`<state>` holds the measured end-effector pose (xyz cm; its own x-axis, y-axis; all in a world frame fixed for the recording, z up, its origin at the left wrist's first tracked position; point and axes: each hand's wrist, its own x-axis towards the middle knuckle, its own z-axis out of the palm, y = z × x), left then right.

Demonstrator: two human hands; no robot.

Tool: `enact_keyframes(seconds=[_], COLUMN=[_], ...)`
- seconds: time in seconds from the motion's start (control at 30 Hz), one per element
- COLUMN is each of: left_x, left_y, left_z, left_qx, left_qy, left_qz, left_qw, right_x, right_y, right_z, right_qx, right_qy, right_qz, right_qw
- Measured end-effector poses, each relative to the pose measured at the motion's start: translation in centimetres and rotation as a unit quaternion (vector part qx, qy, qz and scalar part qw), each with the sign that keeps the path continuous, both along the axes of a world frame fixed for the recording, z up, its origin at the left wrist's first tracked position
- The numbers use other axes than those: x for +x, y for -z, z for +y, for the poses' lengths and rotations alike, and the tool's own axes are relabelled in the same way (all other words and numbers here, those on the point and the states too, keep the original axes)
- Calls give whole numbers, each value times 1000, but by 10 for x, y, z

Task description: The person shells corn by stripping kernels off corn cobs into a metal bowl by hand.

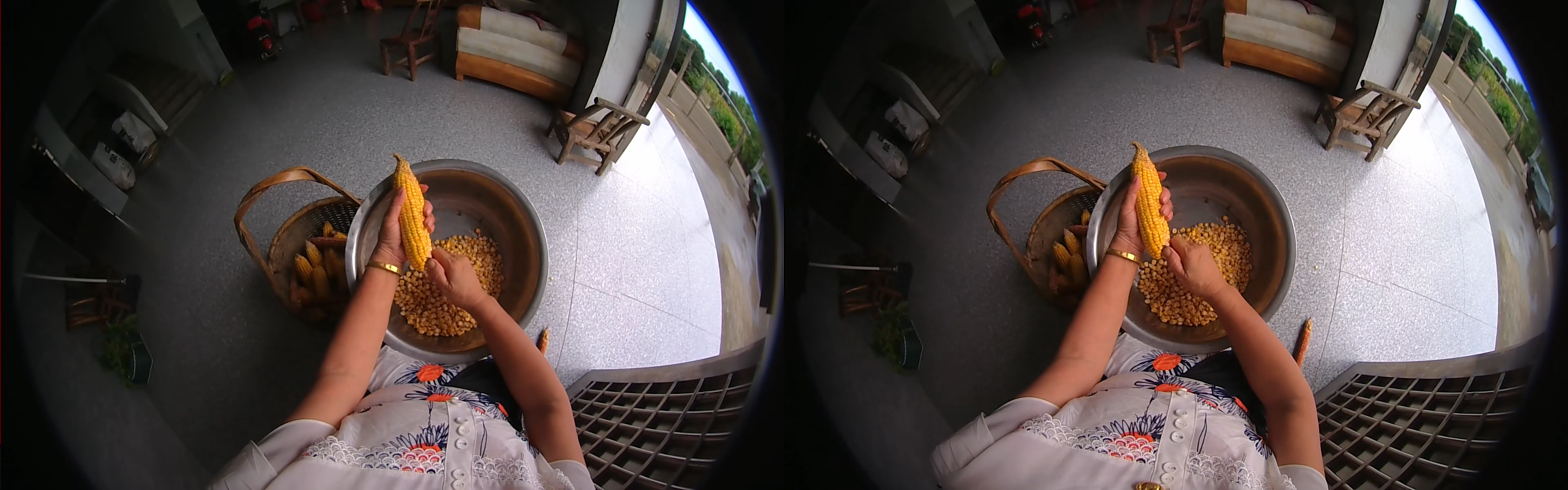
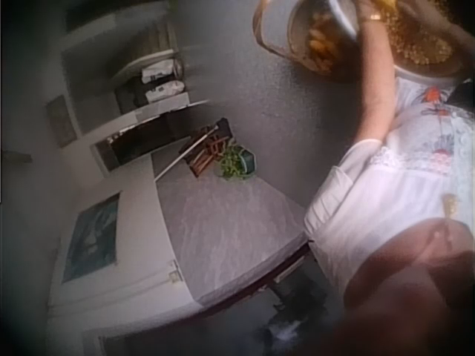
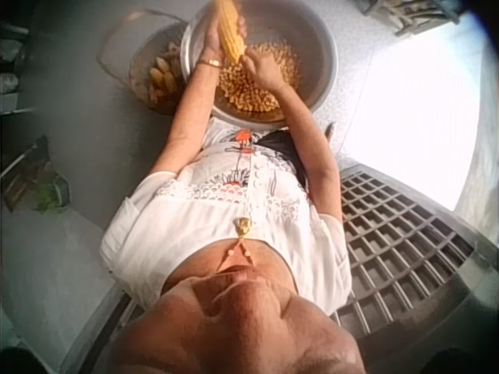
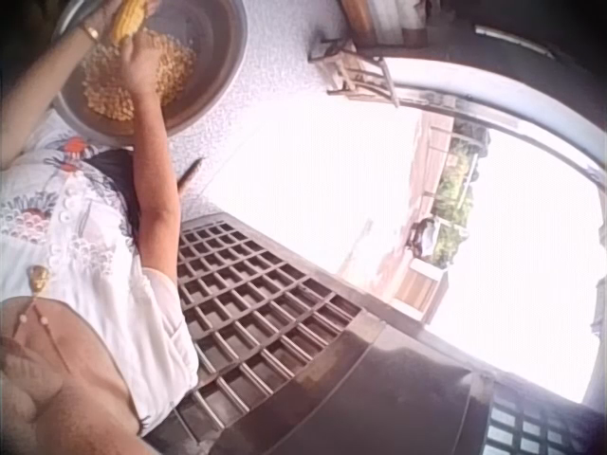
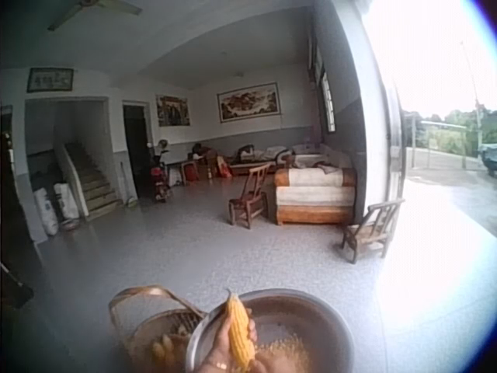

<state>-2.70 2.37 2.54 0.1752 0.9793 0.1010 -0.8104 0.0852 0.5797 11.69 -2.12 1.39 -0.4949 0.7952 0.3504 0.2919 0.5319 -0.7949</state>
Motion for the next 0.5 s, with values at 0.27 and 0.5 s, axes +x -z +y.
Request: enact_keyframes(seconds=[0.27,0.5], left_x=[4,1], left_y=[5,4], left_z=[3,2], left_qx=[-23,-23], left_qy=[-2,-11], left_qz=[-6,-8], left_qw=[1000,1000], right_x=[-3,2], right_y=[16,-2], right_z=[3,1], right_qx=[-30,-246], right_qy=[81,-33], right_qz=[22,93], right_qw=[996,964])
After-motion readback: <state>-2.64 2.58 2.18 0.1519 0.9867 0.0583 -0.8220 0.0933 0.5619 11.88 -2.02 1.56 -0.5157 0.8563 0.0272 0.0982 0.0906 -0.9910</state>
